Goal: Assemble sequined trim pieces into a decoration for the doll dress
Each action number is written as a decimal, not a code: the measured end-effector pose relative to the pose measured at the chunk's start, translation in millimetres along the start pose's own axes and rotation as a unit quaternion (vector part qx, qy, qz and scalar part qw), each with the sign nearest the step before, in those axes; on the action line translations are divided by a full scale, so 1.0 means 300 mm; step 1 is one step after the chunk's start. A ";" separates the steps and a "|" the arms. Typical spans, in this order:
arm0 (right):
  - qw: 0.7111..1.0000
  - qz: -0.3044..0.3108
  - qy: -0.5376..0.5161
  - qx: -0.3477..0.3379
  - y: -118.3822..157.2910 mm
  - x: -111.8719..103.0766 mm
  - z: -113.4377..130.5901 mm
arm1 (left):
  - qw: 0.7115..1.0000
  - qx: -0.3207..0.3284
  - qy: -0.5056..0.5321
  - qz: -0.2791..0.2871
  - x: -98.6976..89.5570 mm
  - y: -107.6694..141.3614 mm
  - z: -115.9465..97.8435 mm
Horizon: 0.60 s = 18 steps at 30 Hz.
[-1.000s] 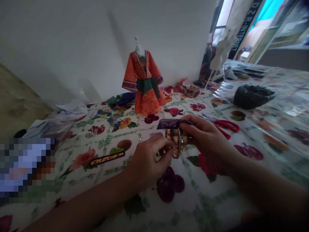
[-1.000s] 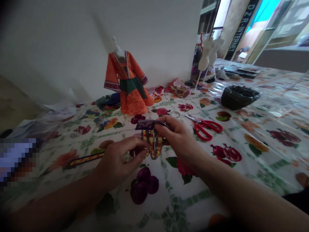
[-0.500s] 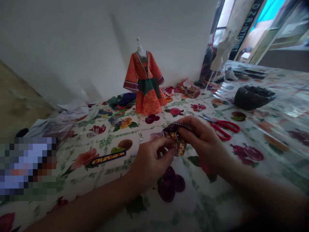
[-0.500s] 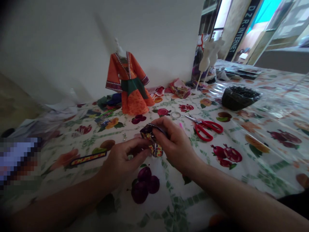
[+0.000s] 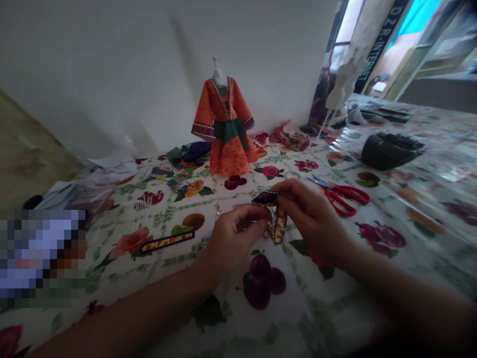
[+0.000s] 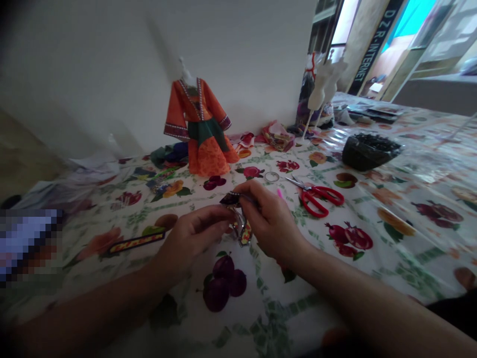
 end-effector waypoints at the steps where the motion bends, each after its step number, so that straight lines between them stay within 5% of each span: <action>1: 1.000 0.001 -0.004 0.007 -0.004 -0.003 -0.009 | 1.000 0.001 -0.010 0.000 -0.001 -0.001 0.001; 11: 0.980 0.008 -0.148 0.135 -0.022 -0.001 -0.121 | 0.998 0.007 -0.050 0.023 0.014 0.000 0.014; 18: 0.969 -0.004 -0.196 0.149 -0.010 0.017 -0.114 | 0.994 0.007 -0.095 0.050 0.040 0.009 0.031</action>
Point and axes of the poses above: each hand's wrist, its own y-axis away from the middle knuckle, its own x-axis out of the palm, z = x × y, the point moved 10 cm from there along -y, towards the middle knuckle, and after that the axes turned 8 degrees about -y, right-handed, at the moved point
